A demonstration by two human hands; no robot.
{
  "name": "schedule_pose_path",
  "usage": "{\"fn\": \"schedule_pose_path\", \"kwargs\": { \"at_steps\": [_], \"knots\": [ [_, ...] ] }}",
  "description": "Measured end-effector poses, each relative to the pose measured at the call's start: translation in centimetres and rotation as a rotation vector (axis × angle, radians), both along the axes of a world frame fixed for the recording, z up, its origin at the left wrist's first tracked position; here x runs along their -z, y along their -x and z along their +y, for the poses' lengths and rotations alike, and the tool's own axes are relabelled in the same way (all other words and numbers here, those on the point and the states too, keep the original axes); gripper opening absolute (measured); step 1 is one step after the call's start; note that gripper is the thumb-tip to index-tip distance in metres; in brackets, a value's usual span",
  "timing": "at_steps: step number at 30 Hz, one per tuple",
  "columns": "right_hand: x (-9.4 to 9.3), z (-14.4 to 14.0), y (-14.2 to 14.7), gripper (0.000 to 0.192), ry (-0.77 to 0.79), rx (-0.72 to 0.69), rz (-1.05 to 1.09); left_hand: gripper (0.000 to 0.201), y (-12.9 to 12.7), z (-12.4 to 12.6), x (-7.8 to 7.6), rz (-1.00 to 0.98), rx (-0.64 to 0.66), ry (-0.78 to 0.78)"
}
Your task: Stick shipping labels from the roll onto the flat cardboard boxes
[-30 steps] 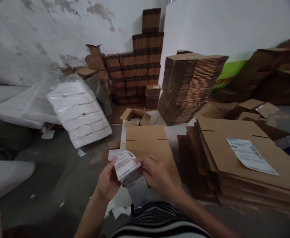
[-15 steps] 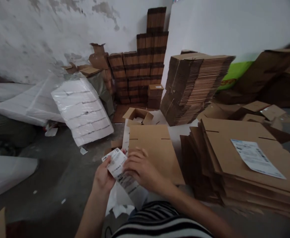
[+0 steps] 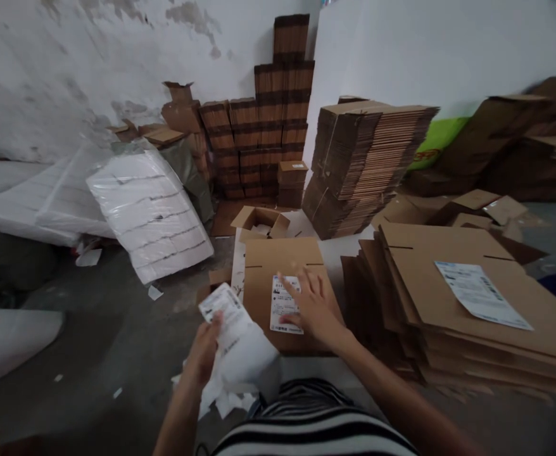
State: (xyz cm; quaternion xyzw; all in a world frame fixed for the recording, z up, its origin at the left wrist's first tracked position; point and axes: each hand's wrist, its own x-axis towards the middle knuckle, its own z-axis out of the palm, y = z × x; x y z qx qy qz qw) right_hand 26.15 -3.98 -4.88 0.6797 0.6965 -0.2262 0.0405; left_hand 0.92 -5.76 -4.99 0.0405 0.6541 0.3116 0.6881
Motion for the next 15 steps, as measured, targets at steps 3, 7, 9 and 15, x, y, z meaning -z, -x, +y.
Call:
{"fn": "schedule_pose_path", "kwargs": {
  "at_steps": [3, 7, 9, 15],
  "knots": [
    [0.0, -1.0, -2.4, 0.080, 0.086, 0.227, -0.131, 0.037, -1.3, -0.7, -0.7, 0.030, 0.137, 0.008],
    [-1.9, -1.2, -5.1, 0.054, 0.036, 0.507, 0.104, 0.041, -1.7, -1.1, -1.5, -0.034, 0.098, -0.017],
    [-3.1, -1.0, -5.7, 0.050, -0.029, 0.489, 0.281, 0.045, -2.1, -1.2, -1.8, -0.088, 0.039, -0.039],
    [-1.7, -1.2, -8.0, 0.088, 0.157, 0.631, -0.007, 0.048, -3.9, -1.2, -1.2, -0.019, 0.119, -0.055]
  ]
}}
